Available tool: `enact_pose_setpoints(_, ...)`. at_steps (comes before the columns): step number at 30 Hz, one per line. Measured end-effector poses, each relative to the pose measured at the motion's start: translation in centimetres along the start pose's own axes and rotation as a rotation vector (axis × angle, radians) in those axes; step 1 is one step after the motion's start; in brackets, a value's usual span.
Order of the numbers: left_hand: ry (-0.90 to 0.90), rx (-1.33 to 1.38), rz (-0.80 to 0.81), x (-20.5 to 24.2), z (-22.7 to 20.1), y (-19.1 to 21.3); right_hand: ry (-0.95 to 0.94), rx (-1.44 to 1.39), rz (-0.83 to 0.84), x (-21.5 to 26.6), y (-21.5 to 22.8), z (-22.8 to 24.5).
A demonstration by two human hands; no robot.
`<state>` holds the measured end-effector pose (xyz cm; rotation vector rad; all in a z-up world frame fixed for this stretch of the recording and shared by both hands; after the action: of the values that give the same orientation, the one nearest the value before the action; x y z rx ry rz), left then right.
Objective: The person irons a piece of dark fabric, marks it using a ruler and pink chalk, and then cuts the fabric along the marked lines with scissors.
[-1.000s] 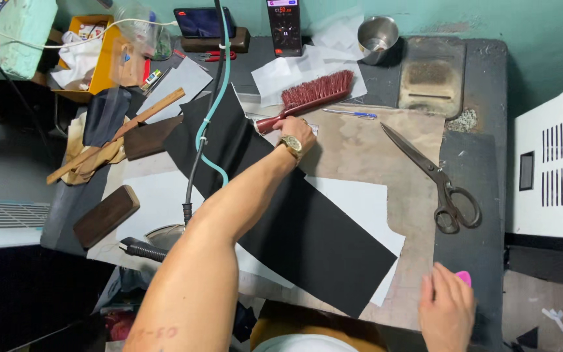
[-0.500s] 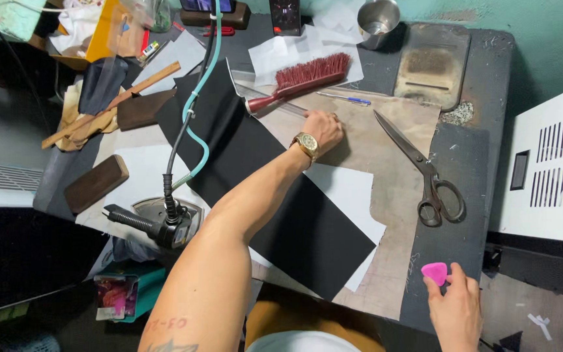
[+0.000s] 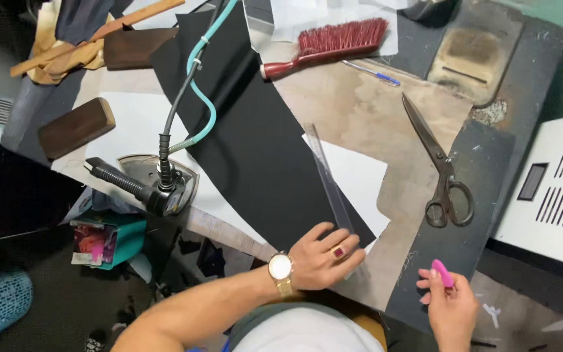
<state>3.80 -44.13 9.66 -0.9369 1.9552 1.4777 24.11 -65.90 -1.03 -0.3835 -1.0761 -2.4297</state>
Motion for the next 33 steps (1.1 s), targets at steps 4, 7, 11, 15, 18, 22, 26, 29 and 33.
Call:
enact_pose_setpoints(4,0.199,-0.09,0.177,5.6,-1.5,-3.7,0.303,-0.219,0.063,-1.7,-2.9,-1.8)
enact_pose_setpoints(7,0.283,-0.024,0.138,5.6,-1.7,-4.1,0.5,0.188,0.148,-1.6,-2.3,-0.4)
enact_pose_setpoints(11,0.428,-0.192,0.132,6.6,5.2,-4.2,1.02,0.051,0.435,-0.9,-3.6,2.7)
enact_pose_setpoints(15,0.576,-0.512,0.358,9.2,9.6,-5.8,1.412,0.033,0.728,0.1,-5.4,4.2)
enact_pose_setpoints(18,0.591,-0.548,0.275,8.9,10.1,-6.1,1.502,0.062,0.764,-0.6,-6.4,4.5)
enact_pose_setpoints(22,0.666,-0.514,0.208,8.7,9.9,-6.6,1.488,0.091,0.72,-1.6,-5.6,4.0)
enact_pose_setpoints(26,0.696,-0.502,0.244,8.9,10.3,-7.2,1.499,0.058,0.742,-2.3,-5.5,3.6)
enact_pose_setpoints(29,0.711,-0.507,0.258,8.9,10.4,-7.3,1.5,0.023,0.694,-2.5,-5.7,3.7)
enact_pose_setpoints(33,0.727,-0.495,0.295,9.1,10.4,-7.5,1.522,-0.028,0.691,-2.4,-5.7,3.8)
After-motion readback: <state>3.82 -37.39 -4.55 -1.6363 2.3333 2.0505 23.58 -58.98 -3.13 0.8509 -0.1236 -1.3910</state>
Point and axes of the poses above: each hand's wrist, its own x-axis away from the middle knuckle, its own y-axis out of the back of the hand, z = x × y, the point moved 3 cm from there along -x, towards the middle knuckle, and after that the axes turned 8 degrees about -z, right-handed, at the moved point
